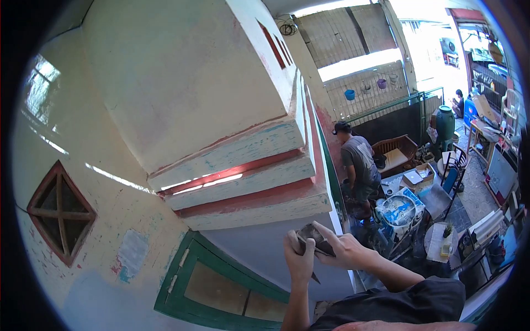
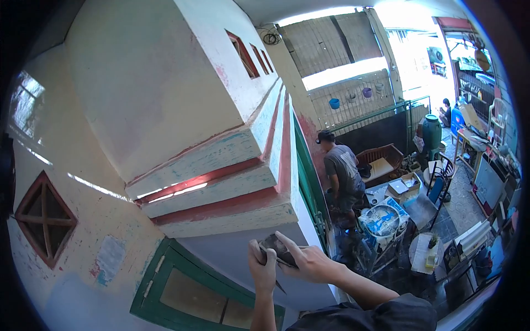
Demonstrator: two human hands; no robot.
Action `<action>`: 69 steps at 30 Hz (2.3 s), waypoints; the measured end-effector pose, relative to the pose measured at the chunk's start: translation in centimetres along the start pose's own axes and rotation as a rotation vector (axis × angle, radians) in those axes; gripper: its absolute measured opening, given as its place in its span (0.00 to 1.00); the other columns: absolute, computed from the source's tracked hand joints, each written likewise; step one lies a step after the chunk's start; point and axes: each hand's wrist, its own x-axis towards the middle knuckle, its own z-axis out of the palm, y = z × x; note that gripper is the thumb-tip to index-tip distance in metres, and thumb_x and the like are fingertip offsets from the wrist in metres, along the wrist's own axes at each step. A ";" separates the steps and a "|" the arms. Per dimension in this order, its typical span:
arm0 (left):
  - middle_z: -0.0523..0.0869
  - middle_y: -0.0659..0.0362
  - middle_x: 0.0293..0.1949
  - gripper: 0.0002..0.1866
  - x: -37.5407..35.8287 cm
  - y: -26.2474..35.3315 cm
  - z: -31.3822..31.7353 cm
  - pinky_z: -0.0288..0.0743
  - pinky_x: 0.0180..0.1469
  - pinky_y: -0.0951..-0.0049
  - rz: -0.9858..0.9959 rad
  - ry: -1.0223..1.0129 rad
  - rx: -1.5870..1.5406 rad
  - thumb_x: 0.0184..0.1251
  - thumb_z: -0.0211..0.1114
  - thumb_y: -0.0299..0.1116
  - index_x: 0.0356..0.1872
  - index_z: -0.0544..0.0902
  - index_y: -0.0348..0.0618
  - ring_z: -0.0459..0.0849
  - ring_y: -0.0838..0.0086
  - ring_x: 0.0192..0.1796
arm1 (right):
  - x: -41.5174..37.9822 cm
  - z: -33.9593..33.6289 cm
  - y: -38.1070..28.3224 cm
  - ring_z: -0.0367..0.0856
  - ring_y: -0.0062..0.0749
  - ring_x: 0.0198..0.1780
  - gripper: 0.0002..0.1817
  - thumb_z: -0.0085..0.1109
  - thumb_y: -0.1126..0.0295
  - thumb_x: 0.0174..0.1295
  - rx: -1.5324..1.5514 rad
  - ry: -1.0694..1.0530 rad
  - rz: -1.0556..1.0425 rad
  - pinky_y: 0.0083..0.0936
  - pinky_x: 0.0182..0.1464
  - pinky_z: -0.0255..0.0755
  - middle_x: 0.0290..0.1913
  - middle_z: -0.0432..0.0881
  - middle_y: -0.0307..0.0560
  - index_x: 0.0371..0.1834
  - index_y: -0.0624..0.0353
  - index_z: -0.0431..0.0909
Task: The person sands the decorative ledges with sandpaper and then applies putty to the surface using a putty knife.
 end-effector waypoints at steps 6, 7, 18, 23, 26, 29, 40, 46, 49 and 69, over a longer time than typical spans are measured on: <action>0.74 0.67 0.35 0.07 -0.5 -2.2 -2.0 0.68 0.38 0.80 -0.324 0.058 -0.158 0.73 0.68 0.26 0.42 0.76 0.42 0.71 0.85 0.36 | 0.0 1.9 0.5 0.88 0.63 0.38 0.52 0.69 0.59 0.65 -0.093 -0.174 0.014 0.45 0.43 0.81 0.39 0.87 0.69 0.86 0.62 0.48; 0.76 0.68 0.34 0.07 -0.7 -2.4 -2.4 0.66 0.35 0.80 -0.382 0.058 -0.150 0.73 0.68 0.27 0.42 0.77 0.43 0.71 0.86 0.33 | 0.0 2.5 0.7 0.87 0.65 0.39 0.51 0.67 0.57 0.65 -0.107 -0.186 0.011 0.46 0.45 0.81 0.38 0.87 0.71 0.86 0.62 0.48; 0.82 0.62 0.38 0.11 -0.8 -3.3 -2.1 0.73 0.40 0.76 -0.257 0.421 -0.423 0.77 0.65 0.31 0.35 0.80 0.33 0.77 0.80 0.38 | -0.8 6.5 -0.4 0.83 0.56 0.58 0.61 0.81 0.54 0.56 -0.053 0.001 0.147 0.42 0.57 0.79 0.58 0.81 0.68 0.85 0.67 0.50; 0.83 0.57 0.42 0.11 -0.1 -0.7 -1.2 0.78 0.45 0.73 -0.221 0.615 -0.540 0.79 0.63 0.33 0.47 0.78 0.32 0.81 0.76 0.41 | -1.5 6.9 -0.3 0.76 0.56 0.68 0.67 0.84 0.50 0.54 0.030 0.135 0.164 0.43 0.67 0.73 0.70 0.73 0.70 0.85 0.73 0.45; 0.82 0.56 0.43 0.11 0.4 0.6 -0.5 0.81 0.47 0.71 -0.161 0.691 -0.693 0.79 0.63 0.33 0.47 0.77 0.33 0.82 0.73 0.42 | -1.6 6.5 -0.1 0.79 0.55 0.66 0.65 0.82 0.51 0.57 0.013 0.135 0.337 0.41 0.65 0.76 0.70 0.74 0.69 0.85 0.72 0.44; 0.81 0.55 0.44 0.11 0.5 2.7 0.2 0.83 0.49 0.69 -0.183 0.739 -0.788 0.79 0.62 0.33 0.46 0.75 0.35 0.84 0.71 0.43 | -0.8 4.6 -1.0 0.86 0.36 0.58 0.39 0.72 0.65 0.71 0.879 -0.050 0.851 0.31 0.60 0.80 0.62 0.83 0.54 0.79 0.67 0.61; 0.84 0.54 0.46 0.11 0.7 3.0 -3.0 0.83 0.52 0.70 -0.049 0.514 -0.791 0.83 0.59 0.35 0.53 0.77 0.37 0.85 0.72 0.47 | -0.6 3.1 -0.9 0.87 0.28 0.46 0.16 0.68 0.77 0.71 1.459 0.233 0.720 0.28 0.54 0.82 0.51 0.88 0.47 0.59 0.68 0.80; 0.82 0.54 0.47 0.13 1.4 3.9 -5.5 0.81 0.52 0.69 0.122 0.466 -0.724 0.88 0.53 0.36 0.60 0.74 0.38 0.83 0.69 0.53 | 0.8 1.1 -1.8 0.89 0.33 0.51 0.13 0.66 0.77 0.72 1.275 0.508 0.476 0.31 0.57 0.83 0.52 0.88 0.52 0.55 0.72 0.82; 0.81 0.56 0.44 0.11 1.8 4.4 -4.2 0.80 0.50 0.71 0.049 0.522 -0.427 0.88 0.52 0.33 0.60 0.73 0.39 0.81 0.72 0.49 | 2.2 -0.4 -1.6 0.88 0.31 0.53 0.14 0.66 0.77 0.71 1.024 0.551 0.337 0.28 0.59 0.81 0.51 0.88 0.52 0.56 0.72 0.81; 0.85 0.61 0.32 0.10 10.8 17.6 2.4 0.79 0.31 0.77 0.242 -0.377 -0.317 0.81 0.65 0.38 0.46 0.81 0.40 0.85 0.81 0.29 | 28.8 -16.3 -10.1 0.86 0.21 0.36 0.13 0.75 0.71 0.63 0.341 0.978 -0.226 0.21 0.42 0.82 0.39 0.92 0.45 0.48 0.64 0.91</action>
